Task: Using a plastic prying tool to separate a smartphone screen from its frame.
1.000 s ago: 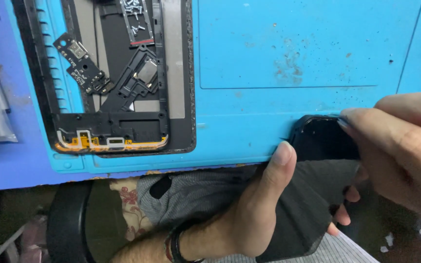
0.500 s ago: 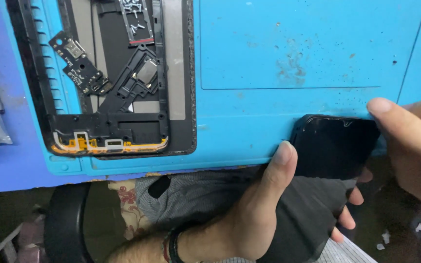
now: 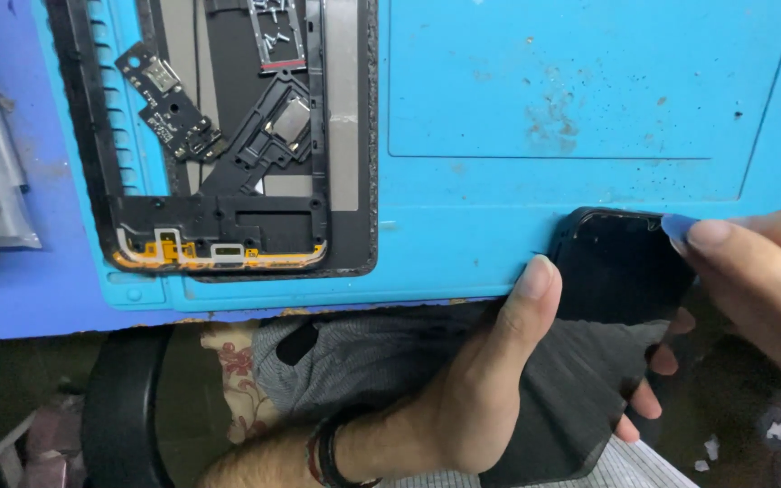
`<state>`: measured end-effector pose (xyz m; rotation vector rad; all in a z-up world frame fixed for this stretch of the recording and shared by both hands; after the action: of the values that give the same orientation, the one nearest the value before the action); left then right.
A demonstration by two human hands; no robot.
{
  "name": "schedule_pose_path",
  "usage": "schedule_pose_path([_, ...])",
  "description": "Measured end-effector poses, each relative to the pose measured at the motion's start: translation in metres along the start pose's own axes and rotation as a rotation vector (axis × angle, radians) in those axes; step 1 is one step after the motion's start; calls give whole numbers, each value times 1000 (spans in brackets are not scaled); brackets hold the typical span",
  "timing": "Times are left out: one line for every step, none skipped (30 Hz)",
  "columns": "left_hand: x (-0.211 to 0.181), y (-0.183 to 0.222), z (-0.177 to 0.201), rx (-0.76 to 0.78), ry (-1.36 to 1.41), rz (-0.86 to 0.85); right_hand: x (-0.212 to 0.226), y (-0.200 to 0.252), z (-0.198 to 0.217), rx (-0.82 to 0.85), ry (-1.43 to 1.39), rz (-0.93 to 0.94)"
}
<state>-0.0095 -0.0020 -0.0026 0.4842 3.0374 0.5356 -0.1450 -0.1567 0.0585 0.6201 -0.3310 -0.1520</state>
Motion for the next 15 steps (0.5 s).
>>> schedule_pose_path([-1,1,-1,-13,-21,-6,14,8,0,-43,174,36])
schedule_pose_path([-1,1,0,-13,-20,-6,10,6,1,-42,175,36])
schedule_pose_path([0,0,1,-5,-4,2,6,5,2,-44,220,106])
schedule_pose_path([0,0,1,4,13,11,2,4,4,-44,265,176])
schedule_pose_path([-2,0,1,3,13,10,12,5,3,-43,265,177])
schedule_pose_path([-3,0,0,-6,-27,16,21,7,2,-5,250,80])
schedule_pose_path([-5,0,0,-14,-66,25,30,9,0,30,231,-19])
schedule_pose_path([-2,0,1,-14,-66,25,32,9,-3,30,230,-19])
schedule_pose_path([0,0,2,-1,-8,19,34,10,-6,32,31,-98])
schedule_pose_path([2,-1,4,13,51,13,36,10,-9,38,-180,-173])
schedule_pose_path([0,0,3,12,50,13,2,0,3,38,-181,-173])
schedule_pose_path([-1,0,2,10,14,7,-26,-10,13,118,60,269])
schedule_pose_path([-3,-1,1,9,-22,1,-57,-17,24,203,311,707])
schedule_pose_path([-1,-1,2,10,-22,2,-46,-16,23,202,311,706])
schedule_pose_path([0,-1,3,18,-2,1,-35,-14,23,150,387,829])
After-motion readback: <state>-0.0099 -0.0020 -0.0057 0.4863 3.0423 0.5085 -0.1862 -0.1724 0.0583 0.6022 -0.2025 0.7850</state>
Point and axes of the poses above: each hand's wrist, its own y-axis away from the middle knuckle, its own z-axis out of the back of the hand, x = y × z, the point moved 1 cm from there along -y, towards the middle knuckle, and after that the axes turned 2 degrees about -z, right-handed, at the moved point
